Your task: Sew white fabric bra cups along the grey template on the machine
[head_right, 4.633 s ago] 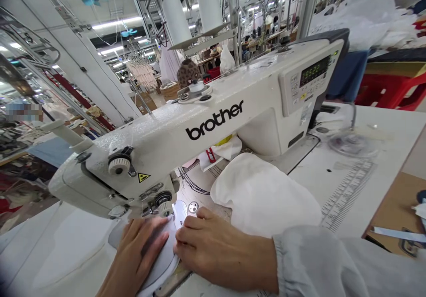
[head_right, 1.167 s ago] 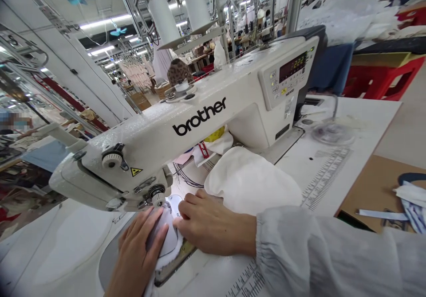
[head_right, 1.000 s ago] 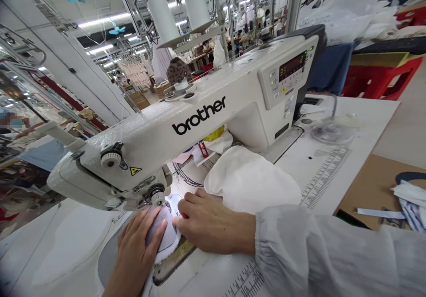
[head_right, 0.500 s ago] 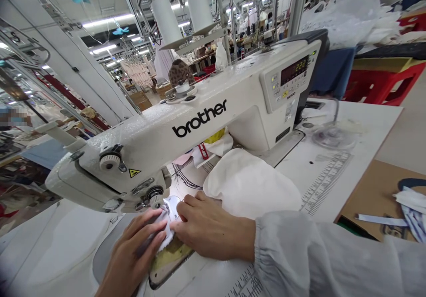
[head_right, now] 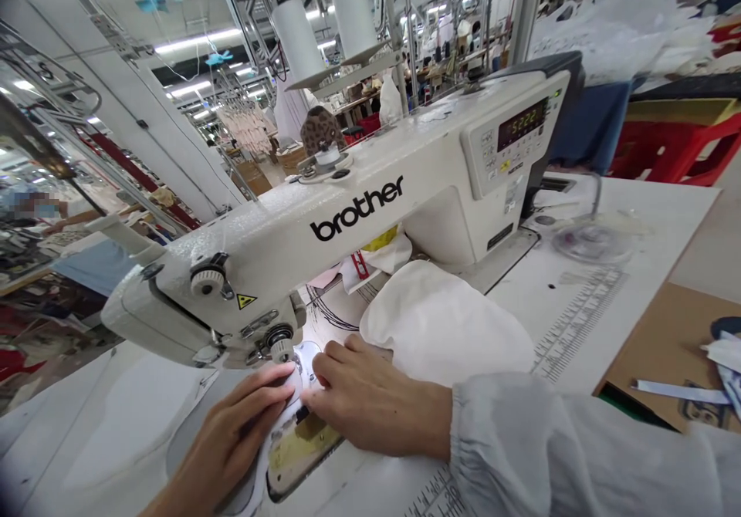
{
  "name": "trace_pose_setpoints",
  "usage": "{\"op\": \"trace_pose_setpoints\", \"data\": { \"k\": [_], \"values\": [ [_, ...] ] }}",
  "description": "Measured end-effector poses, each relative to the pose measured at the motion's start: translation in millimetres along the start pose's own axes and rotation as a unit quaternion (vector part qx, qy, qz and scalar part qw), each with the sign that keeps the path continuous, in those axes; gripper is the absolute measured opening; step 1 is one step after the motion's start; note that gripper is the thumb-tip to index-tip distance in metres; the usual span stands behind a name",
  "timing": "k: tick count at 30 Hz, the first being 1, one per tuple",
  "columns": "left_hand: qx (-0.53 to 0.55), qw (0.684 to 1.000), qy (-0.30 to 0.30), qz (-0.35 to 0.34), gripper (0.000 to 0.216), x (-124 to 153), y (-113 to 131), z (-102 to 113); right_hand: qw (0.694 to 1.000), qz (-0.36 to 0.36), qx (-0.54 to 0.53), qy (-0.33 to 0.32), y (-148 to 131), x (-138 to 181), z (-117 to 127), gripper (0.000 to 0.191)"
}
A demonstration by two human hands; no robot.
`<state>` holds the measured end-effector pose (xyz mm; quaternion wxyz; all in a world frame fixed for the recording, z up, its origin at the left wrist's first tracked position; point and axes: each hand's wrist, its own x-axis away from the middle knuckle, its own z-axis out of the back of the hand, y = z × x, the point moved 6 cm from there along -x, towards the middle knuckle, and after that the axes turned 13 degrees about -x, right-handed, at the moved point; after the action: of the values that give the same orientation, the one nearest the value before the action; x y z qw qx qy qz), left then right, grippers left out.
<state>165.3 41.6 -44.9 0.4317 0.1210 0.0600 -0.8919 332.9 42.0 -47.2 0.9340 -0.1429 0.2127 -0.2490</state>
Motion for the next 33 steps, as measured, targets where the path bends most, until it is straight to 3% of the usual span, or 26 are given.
{"op": "trace_pose_setpoints", "data": {
  "k": [4,11,13,19,33],
  "values": [
    [-0.033,0.998,0.056,0.024,0.026,3,5,-5,1.0,-0.025,-0.01,-0.004,2,-2,2,0.012],
    [-0.098,0.984,0.09,0.116,0.025,7,12,-6,0.999,-0.045,-0.001,-0.002,5,-3,2,0.014],
    [-0.108,0.984,0.087,0.111,0.028,5,13,-2,0.999,-0.041,0.0,-0.006,4,-2,1,0.014],
    [-0.122,0.992,0.024,-0.003,0.04,6,9,1,1.0,-0.024,-0.004,-0.001,1,-2,4,0.017],
    [-0.161,0.977,0.08,0.11,0.036,13,19,-13,1.0,-0.027,-0.006,-0.002,2,-3,3,0.018]
  ]
}}
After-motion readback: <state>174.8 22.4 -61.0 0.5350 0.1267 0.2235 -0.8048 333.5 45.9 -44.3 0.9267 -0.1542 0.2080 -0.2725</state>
